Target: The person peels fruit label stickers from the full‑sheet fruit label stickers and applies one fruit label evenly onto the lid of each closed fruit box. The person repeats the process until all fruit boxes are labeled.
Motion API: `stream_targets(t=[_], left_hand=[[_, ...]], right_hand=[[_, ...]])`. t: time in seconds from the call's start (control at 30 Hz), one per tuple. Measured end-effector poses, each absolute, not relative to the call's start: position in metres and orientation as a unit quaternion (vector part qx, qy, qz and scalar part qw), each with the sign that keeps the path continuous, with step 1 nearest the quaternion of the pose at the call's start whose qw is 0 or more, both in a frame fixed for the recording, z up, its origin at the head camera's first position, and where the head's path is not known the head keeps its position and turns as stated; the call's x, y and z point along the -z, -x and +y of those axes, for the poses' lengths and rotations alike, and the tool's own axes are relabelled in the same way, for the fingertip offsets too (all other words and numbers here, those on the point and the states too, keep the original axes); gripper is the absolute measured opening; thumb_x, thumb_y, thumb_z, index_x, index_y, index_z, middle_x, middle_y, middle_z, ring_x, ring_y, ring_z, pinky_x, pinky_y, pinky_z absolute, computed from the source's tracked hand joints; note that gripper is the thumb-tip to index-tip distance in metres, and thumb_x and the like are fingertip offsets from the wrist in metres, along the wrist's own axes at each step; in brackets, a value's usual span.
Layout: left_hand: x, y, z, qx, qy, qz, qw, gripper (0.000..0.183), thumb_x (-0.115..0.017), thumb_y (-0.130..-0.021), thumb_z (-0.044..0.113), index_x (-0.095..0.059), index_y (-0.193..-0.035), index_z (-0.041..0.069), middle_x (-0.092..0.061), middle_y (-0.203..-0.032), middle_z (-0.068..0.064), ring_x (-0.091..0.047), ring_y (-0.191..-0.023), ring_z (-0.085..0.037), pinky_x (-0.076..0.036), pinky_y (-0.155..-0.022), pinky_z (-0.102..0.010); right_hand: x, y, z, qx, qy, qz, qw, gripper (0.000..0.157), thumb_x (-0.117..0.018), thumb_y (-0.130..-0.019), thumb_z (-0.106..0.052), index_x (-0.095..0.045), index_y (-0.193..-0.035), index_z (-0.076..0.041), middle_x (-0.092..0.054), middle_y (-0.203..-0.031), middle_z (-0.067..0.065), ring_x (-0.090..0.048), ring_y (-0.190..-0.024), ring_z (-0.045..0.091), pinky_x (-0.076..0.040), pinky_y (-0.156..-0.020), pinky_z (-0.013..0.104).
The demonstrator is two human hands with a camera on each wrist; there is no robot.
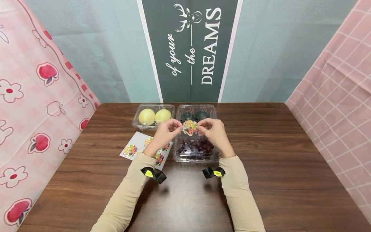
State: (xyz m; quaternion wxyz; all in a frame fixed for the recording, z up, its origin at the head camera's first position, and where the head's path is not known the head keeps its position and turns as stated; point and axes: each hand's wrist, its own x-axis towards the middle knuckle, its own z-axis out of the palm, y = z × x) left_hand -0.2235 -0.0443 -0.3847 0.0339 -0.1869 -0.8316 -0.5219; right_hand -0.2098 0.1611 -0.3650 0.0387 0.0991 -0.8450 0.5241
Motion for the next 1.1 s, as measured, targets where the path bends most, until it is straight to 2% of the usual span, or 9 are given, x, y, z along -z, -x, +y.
stream_targets(t=[0.13,0.23,0.37,0.53,0.83,1.1], left_hand=[[0.385,0.222,-0.044,0.507,0.192,-0.84,0.024,0.01,-0.063,-0.09,0.012,-0.065,-0.094,0.003,-0.071,-0.09,-0.014,-0.067,-0.081,-0.023,-0.051,-0.072,-0.019],[0.385,0.222,-0.045,0.494,0.195,-0.847,0.018,0.011,-0.063,-0.091,0.014,-0.066,-0.095,0.005,-0.071,-0.092,-0.013,-0.067,-0.083,-0.022,-0.052,-0.074,-0.021],[0.386,0.225,-0.047,0.479,0.198,-0.855,0.009,0.011,-0.063,-0.091,0.015,-0.066,-0.097,0.006,-0.072,-0.093,-0.011,-0.067,-0.085,-0.021,-0.053,-0.077,-0.024],[0.387,0.228,-0.052,0.46,0.187,-0.868,0.0,0.012,-0.063,-0.092,0.014,-0.066,-0.099,0.005,-0.072,-0.095,-0.012,-0.068,-0.086,-0.022,-0.054,-0.078,-0.027],[0.388,0.23,-0.06,0.416,0.144,-0.898,-0.013,0.013,-0.064,-0.091,0.016,-0.067,-0.097,0.005,-0.072,-0.093,-0.012,-0.065,-0.082,-0.02,-0.052,-0.074,-0.026],[0.392,0.233,-0.064,0.396,0.103,-0.912,-0.042,0.018,-0.064,-0.091,0.019,-0.067,-0.098,0.003,-0.073,-0.095,-0.013,-0.068,-0.086,-0.023,-0.054,-0.082,-0.033]], right_hand=[[0.363,0.21,0.164,-0.551,-0.086,-0.83,0.012,0.02,-0.063,-0.089,0.0,-0.064,-0.1,0.017,-0.07,-0.087,0.032,-0.064,-0.059,-0.003,-0.059,-0.063,0.025],[0.362,0.21,0.165,-0.564,-0.081,-0.822,-0.012,0.021,-0.062,-0.09,0.002,-0.063,-0.101,0.019,-0.072,-0.081,0.023,-0.064,-0.059,-0.001,-0.06,-0.064,0.028],[0.362,0.21,0.167,-0.573,-0.069,-0.815,-0.04,0.023,-0.06,-0.09,0.002,-0.061,-0.103,0.021,-0.072,-0.075,0.009,-0.064,-0.059,0.0,-0.059,-0.064,0.026],[0.362,0.209,0.174,-0.572,-0.05,-0.816,-0.072,0.024,-0.057,-0.093,0.001,-0.059,-0.106,0.021,-0.069,-0.071,-0.002,-0.064,-0.06,0.0,-0.06,-0.066,0.027],[0.36,0.208,0.186,-0.544,-0.038,-0.831,-0.11,0.028,-0.057,-0.094,-0.002,-0.057,-0.109,0.021,-0.067,-0.068,-0.003,-0.065,-0.059,0.002,-0.06,-0.067,0.031],[0.361,0.209,0.189,-0.555,-0.031,-0.818,-0.15,0.029,-0.056,-0.093,0.001,-0.056,-0.11,0.024,-0.07,-0.072,0.001,-0.065,-0.059,0.003,-0.059,-0.063,0.025]])
